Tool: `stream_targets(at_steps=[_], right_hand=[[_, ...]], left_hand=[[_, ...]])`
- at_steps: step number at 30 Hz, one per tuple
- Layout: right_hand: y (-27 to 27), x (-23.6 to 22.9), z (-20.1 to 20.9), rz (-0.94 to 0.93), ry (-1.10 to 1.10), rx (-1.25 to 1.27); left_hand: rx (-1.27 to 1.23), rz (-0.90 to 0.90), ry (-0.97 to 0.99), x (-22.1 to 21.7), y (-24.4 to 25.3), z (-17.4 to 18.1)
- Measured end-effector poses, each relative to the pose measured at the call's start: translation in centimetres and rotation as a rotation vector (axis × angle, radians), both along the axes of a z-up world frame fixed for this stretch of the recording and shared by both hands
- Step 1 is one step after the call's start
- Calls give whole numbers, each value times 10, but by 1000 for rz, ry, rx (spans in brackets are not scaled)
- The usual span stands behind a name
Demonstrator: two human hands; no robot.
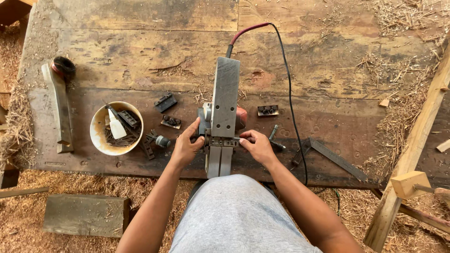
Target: The person assembles a handheld power tool on a wooden workbench, attaching a metal guide plate and securing it with screws using a screwdriver. The person repeatedly adjusts and tightens the components to complete the assembly.
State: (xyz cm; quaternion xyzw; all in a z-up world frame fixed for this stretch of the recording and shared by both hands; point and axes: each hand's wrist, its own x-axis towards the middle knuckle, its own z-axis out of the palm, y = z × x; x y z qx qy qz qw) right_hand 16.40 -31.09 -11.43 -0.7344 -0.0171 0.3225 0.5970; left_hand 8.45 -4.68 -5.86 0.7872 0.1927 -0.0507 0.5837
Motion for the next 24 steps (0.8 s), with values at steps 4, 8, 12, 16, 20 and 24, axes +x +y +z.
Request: stream_targets(at_steps=[4, 8, 12, 16, 20, 24], right_hand=[[17, -5, 8, 42, -177, -138], [27, -4, 23, 145, -309, -348], [19, -1, 32, 161, -326, -347], [21, -1, 26, 189, -219, -389], [24, -5, 21, 187, -222, -358], [32, -6, 26, 195, -263, -365]], left_hand=[[-53, 30, 67, 0, -2, 3], [37, -10, 54, 1, 0, 10], [19, -8, 49, 1, -3, 11], [29, -11, 7, 1, -1, 12], [8, -7, 40, 0, -2, 14], [21, -16, 43, -1, 4, 17]])
